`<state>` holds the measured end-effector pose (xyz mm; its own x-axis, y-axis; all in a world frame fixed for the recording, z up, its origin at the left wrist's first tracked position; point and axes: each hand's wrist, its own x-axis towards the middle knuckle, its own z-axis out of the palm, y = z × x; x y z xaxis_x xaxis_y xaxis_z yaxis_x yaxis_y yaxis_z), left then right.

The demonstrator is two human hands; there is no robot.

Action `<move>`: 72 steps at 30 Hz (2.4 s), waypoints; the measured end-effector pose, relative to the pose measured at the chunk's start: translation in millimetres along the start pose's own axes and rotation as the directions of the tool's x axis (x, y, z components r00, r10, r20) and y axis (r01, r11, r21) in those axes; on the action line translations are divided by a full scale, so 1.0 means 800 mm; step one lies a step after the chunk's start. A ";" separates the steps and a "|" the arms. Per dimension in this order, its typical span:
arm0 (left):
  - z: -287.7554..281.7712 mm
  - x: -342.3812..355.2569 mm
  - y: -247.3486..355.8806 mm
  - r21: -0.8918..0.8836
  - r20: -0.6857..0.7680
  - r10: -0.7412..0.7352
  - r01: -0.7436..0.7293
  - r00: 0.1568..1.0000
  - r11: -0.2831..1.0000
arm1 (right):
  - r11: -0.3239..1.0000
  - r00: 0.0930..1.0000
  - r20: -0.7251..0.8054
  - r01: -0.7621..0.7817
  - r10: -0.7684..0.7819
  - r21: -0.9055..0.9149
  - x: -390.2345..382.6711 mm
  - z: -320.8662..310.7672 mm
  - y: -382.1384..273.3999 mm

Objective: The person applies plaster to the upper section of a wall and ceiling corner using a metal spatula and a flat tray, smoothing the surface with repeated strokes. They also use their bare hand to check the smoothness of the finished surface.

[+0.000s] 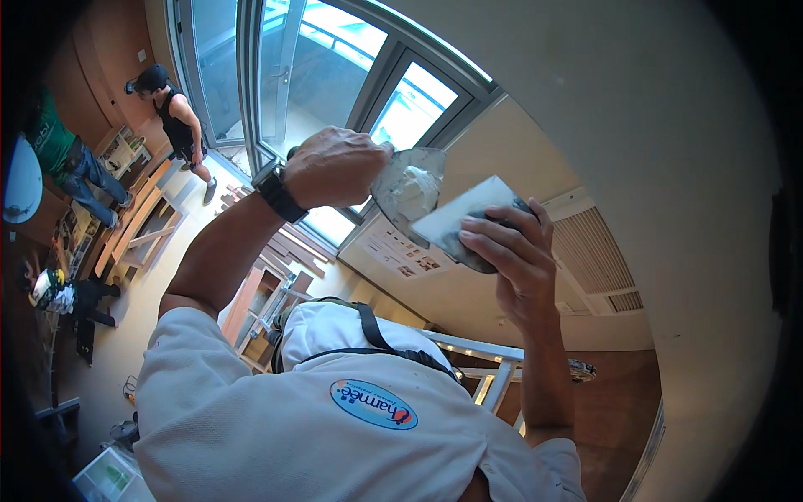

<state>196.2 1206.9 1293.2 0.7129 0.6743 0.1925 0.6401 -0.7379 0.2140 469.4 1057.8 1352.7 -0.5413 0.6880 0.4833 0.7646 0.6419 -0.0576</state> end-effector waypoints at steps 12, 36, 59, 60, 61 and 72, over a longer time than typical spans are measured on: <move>0.040 -0.025 -0.021 -0.151 -0.093 -0.258 0.243 0.962 0.958 | 0.960 0.991 0.055 -0.131 0.122 0.246 -0.008 0.011 0.024; 0.026 -0.060 0.018 -0.404 0.023 -0.265 0.251 0.964 0.879 | 0.997 0.997 -0.044 -0.059 0.061 0.057 -0.056 0.048 0.046; 0.012 -0.030 0.040 -0.117 0.155 -0.076 0.094 0.985 0.989 | 0.986 0.984 0.088 0.150 -0.156 0.070 0.010 0.019 0.030; 0.011 -0.030 0.040 -0.124 0.174 -0.074 0.096 0.982 0.988 | 0.985 0.979 0.130 0.145 -0.156 0.089 0.009 0.024 0.024; 0.008 -0.027 0.038 -0.128 0.190 -0.074 0.099 0.979 0.987 | 0.984 0.973 0.170 0.142 -0.158 0.106 0.009 0.027 0.018; 0.025 -0.041 0.004 -0.245 0.118 -0.315 0.335 0.942 0.910 | 0.922 0.986 0.076 -0.167 0.149 0.350 -0.017 0.018 0.048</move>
<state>180.5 1181.5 1268.6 0.5038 0.8638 0.0013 0.7509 -0.4386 0.4938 501.5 1078.0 1331.1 -0.4460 0.7998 0.4017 0.6727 0.5956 -0.4391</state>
